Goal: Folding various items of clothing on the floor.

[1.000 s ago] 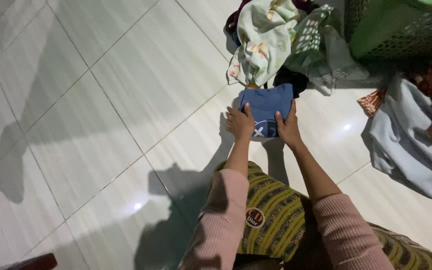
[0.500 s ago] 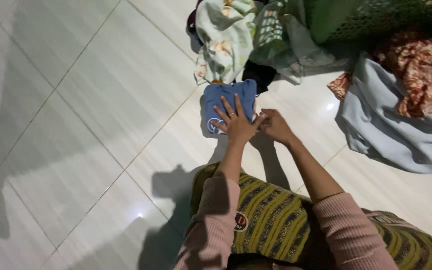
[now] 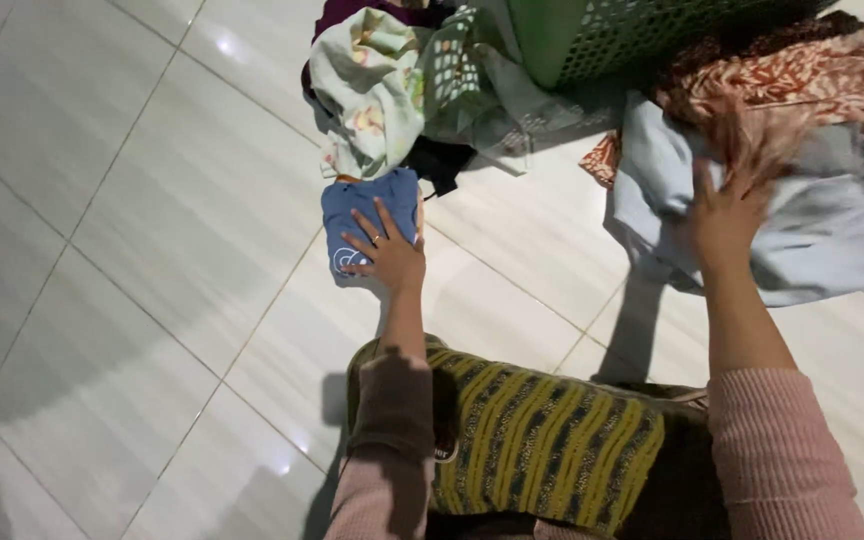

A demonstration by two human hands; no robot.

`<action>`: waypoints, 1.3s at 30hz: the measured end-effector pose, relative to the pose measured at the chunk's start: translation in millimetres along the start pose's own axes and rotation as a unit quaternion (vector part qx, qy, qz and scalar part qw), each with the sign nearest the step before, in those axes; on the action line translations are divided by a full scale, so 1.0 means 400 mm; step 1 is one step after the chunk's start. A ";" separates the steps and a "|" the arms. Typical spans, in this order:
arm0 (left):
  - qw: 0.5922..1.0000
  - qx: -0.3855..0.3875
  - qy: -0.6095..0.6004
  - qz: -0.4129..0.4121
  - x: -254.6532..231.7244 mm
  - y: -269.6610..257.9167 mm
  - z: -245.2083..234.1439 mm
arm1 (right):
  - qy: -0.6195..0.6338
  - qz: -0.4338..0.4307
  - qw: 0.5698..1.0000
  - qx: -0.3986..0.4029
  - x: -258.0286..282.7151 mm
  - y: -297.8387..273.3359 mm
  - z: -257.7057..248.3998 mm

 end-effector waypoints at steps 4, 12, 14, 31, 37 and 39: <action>0.996 0.084 -0.035 0.012 -0.067 -0.026 -0.077 | 0.039 0.003 0.993 0.110 -0.194 -0.137 0.277; 0.889 0.270 -0.150 0.337 -0.424 -0.355 -0.165 | 0.195 -0.041 0.876 0.440 0.065 -0.280 0.085; 0.835 0.270 -0.237 0.416 -0.477 -0.440 -0.215 | 0.261 -0.059 0.860 0.435 0.125 -0.292 -0.003; 0.875 0.253 -0.237 0.337 -0.429 -0.440 -0.050 | 0.234 0.001 0.950 0.208 0.127 -0.187 0.098; 0.825 0.122 -0.335 0.438 -0.516 -0.415 -0.281 | 0.201 -0.037 0.871 0.447 0.209 -0.210 -0.056; 0.786 0.140 -0.384 0.463 -0.555 -0.452 -0.089 | 0.284 -0.063 0.840 0.458 0.220 -0.216 -0.163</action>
Point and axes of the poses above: each hand's wrist, its own y-axis towards the middle knuckle, its own z-axis out of the palm, x = y × z, the point moved 8 cm from there along y, towards the middle knuckle, and after that the axes turned 15 degrees about -x, right-handed, at the moved point
